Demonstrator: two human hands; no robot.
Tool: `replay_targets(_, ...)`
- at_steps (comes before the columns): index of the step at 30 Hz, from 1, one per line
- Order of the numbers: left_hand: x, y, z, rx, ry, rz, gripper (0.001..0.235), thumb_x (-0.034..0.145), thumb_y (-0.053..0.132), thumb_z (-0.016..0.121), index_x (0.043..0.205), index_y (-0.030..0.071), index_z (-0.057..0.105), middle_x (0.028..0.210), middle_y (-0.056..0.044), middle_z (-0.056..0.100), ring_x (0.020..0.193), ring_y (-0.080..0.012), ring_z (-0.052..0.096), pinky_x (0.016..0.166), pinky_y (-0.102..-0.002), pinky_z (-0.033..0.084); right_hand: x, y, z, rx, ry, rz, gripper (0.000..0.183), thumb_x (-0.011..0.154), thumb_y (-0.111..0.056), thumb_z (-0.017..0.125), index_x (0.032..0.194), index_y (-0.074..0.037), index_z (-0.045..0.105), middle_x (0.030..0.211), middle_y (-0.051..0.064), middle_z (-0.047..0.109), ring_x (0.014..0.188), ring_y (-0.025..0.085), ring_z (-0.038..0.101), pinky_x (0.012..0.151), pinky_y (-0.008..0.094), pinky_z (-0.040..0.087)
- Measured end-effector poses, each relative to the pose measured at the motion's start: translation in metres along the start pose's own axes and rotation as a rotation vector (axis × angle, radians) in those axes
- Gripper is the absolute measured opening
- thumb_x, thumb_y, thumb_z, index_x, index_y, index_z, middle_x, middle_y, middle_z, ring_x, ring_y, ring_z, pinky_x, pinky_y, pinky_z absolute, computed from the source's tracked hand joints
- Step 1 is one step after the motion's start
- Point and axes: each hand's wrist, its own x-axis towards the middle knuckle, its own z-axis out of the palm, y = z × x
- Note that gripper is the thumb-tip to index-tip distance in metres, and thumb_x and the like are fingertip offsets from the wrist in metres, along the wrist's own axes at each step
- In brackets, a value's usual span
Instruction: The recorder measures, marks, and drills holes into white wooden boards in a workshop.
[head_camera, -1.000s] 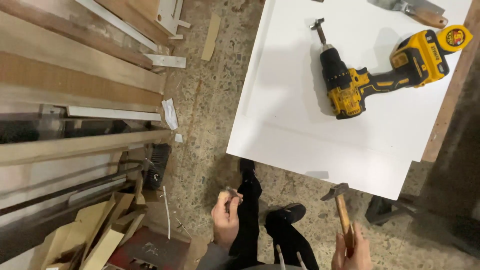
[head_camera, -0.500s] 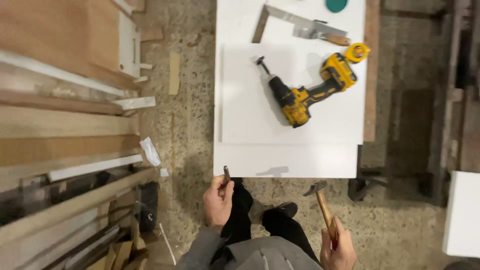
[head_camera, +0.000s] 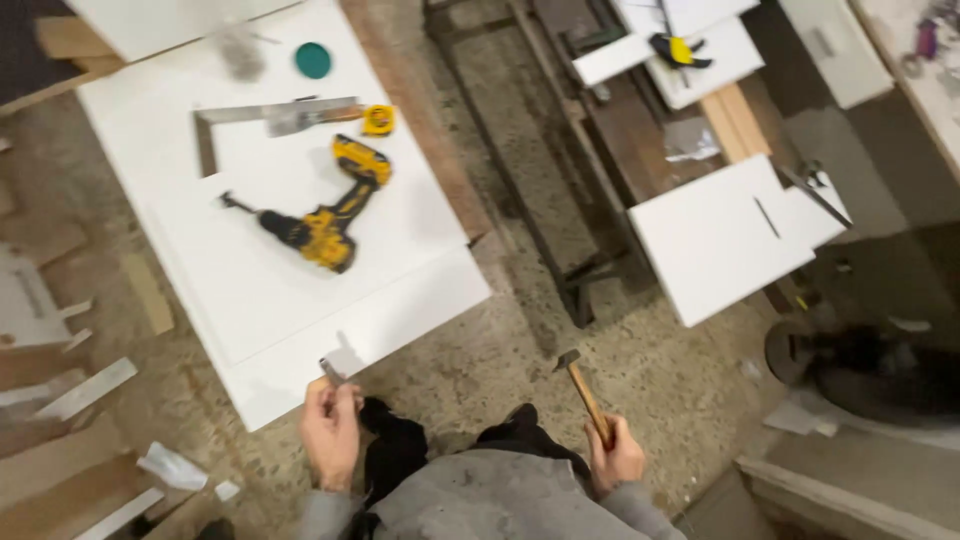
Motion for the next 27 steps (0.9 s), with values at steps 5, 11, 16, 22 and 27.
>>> replay_targets(5, -0.042, 0.000, 0.083, -0.071, -0.080, -0.092, 0.014, 0.108, 0.012, 0.052, 0.112, 0.000, 0.056, 0.090, -0.012, 0.063, 0.081, -0.0181, 0.059, 0.076, -0.036, 0.052, 0.028, 0.106, -0.042, 0.107, 0.050, 0.279, 0.028, 0.093, -0.035, 0.070, 0.096, -0.008, 0.062, 0.063, 0.014, 0.055, 0.056, 0.030, 0.054, 0.056, 0.042, 0.046)
replay_targets(11, -0.085, -0.002, 0.240, -0.061, -0.112, -0.341, 0.017, 0.104, 0.011, 0.046, 0.104, 0.000, 0.059, 0.081, -0.006, 0.057, 0.071, -0.0171, 0.056, 0.067, -0.034, 0.050, 0.099, 0.242, -0.102, 0.132, 0.248, 0.306, 0.039, 0.096, -0.041, 0.068, 0.087, -0.005, 0.058, 0.062, 0.013, 0.047, 0.056, 0.026, 0.045, 0.055, 0.040, 0.042)
replay_targets(16, -0.110, 0.000, 0.358, -0.265, -0.343, -0.406, 0.014, 0.102, 0.014, 0.053, 0.100, 0.002, 0.061, 0.068, -0.002, 0.044, 0.058, -0.0111, 0.042, 0.053, -0.030, 0.042, 0.155, 0.302, -0.149, 0.224, 0.348, 0.386, 0.043, 0.102, -0.046, 0.063, 0.087, -0.006, 0.061, 0.061, 0.007, 0.047, 0.056, 0.017, 0.043, 0.054, 0.039, 0.039)
replay_targets(22, -0.105, 0.010, 0.470, -0.030, -0.472, -0.346, 0.025, 0.101, 0.028, 0.063, 0.093, 0.004, 0.063, 0.069, 0.002, 0.050, 0.054, -0.0065, 0.044, 0.047, -0.027, 0.038, 0.192, 0.359, -0.152, 0.263, 0.369, 0.467, 0.045, 0.102, -0.048, 0.063, 0.088, -0.005, 0.060, 0.060, 0.008, 0.043, 0.054, 0.019, 0.037, 0.052, 0.042, 0.035)
replay_targets(27, -0.076, -0.036, 0.542, 0.094, -0.460, -0.492, 0.028, 0.096, 0.033, 0.063, 0.090, 0.006, 0.067, 0.068, 0.000, 0.059, 0.046, -0.0131, 0.048, 0.044, -0.032, 0.041, 0.233, 0.399, -0.152, 0.230, 0.334, 0.457, 0.051, 0.103, -0.048, 0.065, 0.084, -0.002, 0.057, 0.064, 0.008, 0.044, 0.059, 0.018, 0.038, 0.056, 0.042, 0.038)
